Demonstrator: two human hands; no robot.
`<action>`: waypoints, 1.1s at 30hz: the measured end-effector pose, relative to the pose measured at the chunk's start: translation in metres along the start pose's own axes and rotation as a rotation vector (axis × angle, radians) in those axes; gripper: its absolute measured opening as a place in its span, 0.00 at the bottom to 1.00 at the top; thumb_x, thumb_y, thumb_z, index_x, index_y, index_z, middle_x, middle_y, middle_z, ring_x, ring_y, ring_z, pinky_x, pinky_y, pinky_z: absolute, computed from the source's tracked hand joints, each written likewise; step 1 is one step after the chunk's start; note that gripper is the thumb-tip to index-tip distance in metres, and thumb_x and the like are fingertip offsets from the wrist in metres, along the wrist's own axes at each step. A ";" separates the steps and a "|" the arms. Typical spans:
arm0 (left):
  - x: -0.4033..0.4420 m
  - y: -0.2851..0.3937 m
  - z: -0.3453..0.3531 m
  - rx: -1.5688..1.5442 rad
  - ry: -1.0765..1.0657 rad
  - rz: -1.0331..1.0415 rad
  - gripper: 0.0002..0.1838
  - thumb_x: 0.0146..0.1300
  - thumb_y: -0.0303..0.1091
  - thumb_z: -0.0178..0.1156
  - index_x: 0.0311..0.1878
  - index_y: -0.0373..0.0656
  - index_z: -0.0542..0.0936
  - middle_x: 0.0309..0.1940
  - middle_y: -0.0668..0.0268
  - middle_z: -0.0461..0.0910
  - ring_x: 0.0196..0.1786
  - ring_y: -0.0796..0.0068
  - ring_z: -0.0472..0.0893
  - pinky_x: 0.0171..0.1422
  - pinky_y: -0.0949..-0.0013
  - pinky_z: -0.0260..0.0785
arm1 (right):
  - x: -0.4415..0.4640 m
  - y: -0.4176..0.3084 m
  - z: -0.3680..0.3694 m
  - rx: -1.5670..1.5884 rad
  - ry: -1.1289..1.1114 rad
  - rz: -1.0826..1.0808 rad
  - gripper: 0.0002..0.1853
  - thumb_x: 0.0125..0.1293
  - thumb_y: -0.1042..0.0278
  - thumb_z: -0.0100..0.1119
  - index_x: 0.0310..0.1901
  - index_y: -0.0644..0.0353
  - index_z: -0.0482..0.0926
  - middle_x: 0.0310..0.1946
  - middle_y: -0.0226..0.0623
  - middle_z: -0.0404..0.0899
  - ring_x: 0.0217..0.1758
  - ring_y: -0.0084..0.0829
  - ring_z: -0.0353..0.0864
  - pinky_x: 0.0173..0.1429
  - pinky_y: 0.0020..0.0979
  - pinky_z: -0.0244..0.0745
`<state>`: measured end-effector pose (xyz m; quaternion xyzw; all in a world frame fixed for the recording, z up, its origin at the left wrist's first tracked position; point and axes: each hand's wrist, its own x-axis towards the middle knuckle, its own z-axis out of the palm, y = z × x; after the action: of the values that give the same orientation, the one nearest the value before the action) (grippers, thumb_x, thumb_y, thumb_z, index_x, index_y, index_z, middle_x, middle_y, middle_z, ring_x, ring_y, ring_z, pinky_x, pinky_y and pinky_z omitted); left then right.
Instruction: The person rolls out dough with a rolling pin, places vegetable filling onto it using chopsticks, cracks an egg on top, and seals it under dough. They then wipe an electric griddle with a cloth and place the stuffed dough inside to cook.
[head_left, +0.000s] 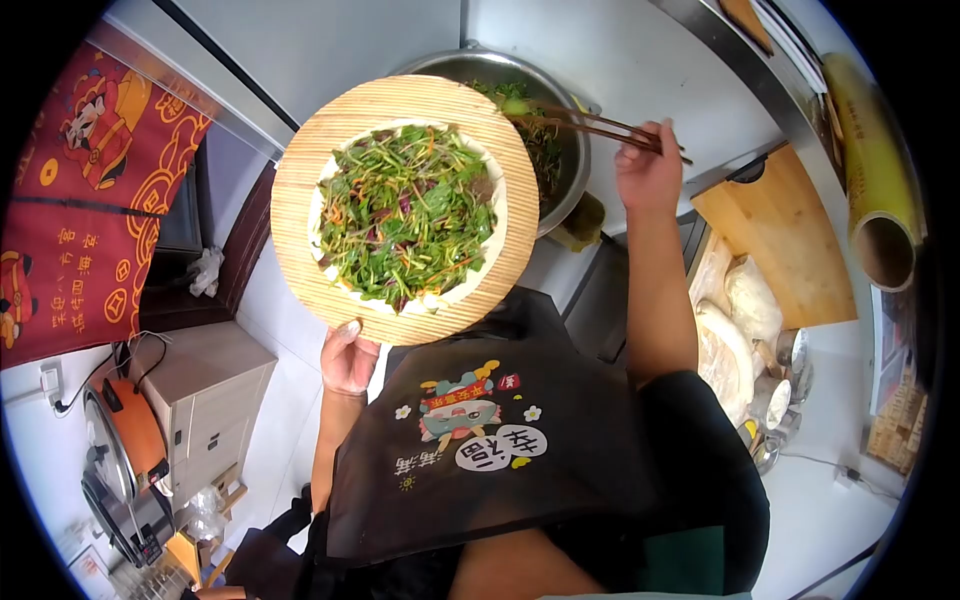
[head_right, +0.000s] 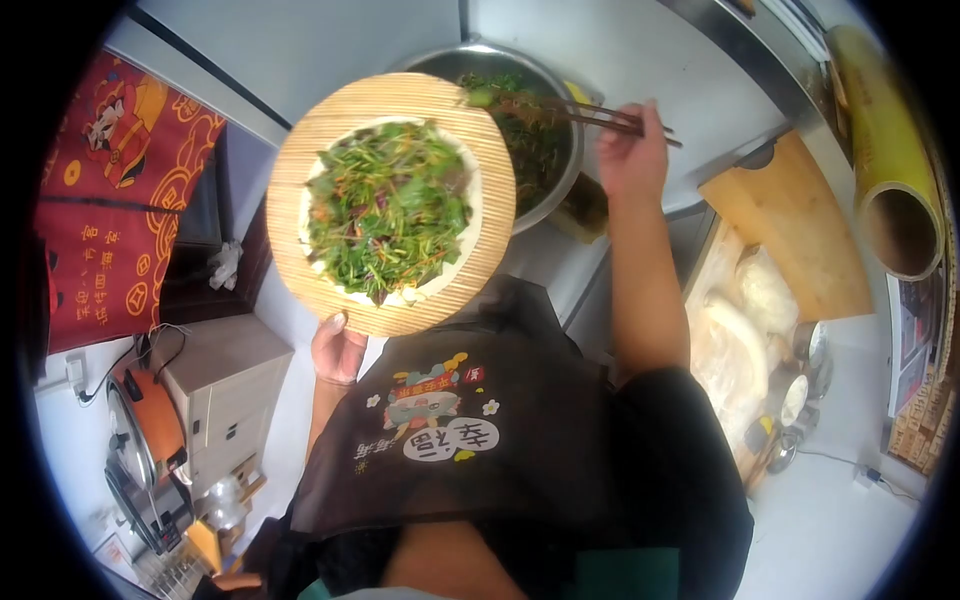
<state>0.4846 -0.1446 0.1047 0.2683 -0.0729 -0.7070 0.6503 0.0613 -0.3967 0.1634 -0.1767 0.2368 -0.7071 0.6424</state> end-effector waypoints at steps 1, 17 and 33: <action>-0.001 -0.001 0.000 0.013 0.012 0.016 0.36 0.61 0.19 0.56 0.75 0.37 0.62 0.71 0.56 0.70 0.74 0.55 0.69 0.80 0.48 0.60 | 0.004 -0.002 -0.003 -0.114 0.078 -0.098 0.19 0.79 0.54 0.51 0.38 0.62 0.78 0.28 0.37 0.78 0.24 0.32 0.80 0.30 0.32 0.80; 0.002 0.006 0.015 0.068 -0.014 0.021 0.36 0.61 0.21 0.58 0.74 0.35 0.62 0.71 0.55 0.70 0.74 0.56 0.70 0.80 0.51 0.61 | -0.085 0.033 0.085 -1.151 -0.731 -0.911 0.06 0.70 0.78 0.56 0.36 0.65 0.82 0.31 0.39 0.80 0.29 0.31 0.81 0.42 0.28 0.77; 0.002 0.004 0.012 0.065 0.005 0.036 0.38 0.61 0.21 0.56 0.76 0.36 0.60 0.72 0.54 0.68 0.76 0.55 0.67 0.82 0.47 0.57 | -0.066 0.011 0.015 -1.178 0.013 -0.501 0.12 0.79 0.67 0.49 0.41 0.62 0.82 0.42 0.32 0.84 0.34 0.22 0.84 0.42 0.23 0.79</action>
<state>0.4820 -0.1501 0.1163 0.2896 -0.0992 -0.6917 0.6541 0.0866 -0.3333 0.1732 -0.5458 0.5410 -0.5884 0.2514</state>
